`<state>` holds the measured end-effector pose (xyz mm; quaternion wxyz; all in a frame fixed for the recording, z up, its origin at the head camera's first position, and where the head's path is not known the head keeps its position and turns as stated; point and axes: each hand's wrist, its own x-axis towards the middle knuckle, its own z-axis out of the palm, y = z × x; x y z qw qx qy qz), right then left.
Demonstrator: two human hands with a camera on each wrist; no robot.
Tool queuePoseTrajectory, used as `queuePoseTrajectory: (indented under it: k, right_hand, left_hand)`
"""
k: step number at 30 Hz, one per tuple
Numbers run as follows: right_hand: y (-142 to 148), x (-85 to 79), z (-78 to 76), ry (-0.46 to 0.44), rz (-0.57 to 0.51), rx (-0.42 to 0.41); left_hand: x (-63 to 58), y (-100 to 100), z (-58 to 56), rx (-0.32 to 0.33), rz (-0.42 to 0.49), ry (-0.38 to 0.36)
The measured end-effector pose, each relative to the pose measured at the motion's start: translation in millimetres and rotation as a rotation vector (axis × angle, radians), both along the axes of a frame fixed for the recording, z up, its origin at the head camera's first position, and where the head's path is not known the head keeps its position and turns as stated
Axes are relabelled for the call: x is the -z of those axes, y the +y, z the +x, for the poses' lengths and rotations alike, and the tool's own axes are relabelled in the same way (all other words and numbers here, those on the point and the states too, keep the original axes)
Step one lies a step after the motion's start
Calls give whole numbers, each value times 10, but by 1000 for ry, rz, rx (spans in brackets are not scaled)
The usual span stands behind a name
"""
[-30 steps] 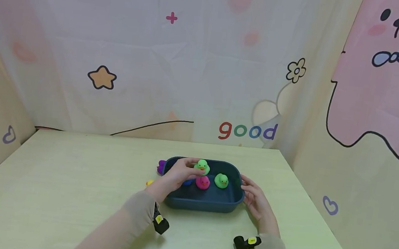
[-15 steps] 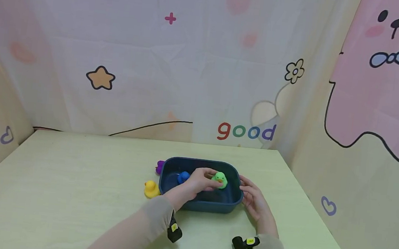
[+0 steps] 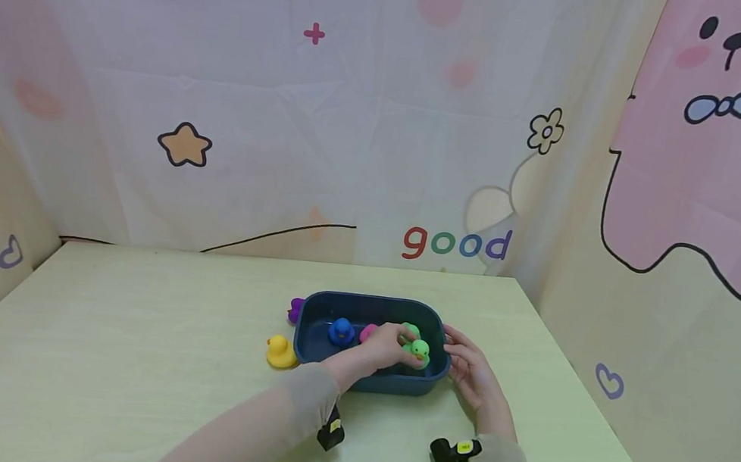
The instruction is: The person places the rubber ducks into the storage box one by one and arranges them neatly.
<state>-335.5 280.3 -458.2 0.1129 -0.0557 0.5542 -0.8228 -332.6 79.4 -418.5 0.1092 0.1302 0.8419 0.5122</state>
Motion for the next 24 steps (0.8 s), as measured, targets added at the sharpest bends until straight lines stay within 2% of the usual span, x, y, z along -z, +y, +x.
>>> queuePoseTrajectory:
  k: [8,14,18,24]
  right_hand:
    - [-11,12,0,8,5,17]
    - [-22,-33,17,-11,1,14]
    - [-38,-96,68,-2,20,-5]
    - [-60,-161,125,-2,33,-3]
  left_hand:
    - [5,52,14,-8,-224,110]
    - [29,83,9,-7,-340,183]
    - [49,102,1,-2,-402,204]
    - [32,116,20,6,-470,196]
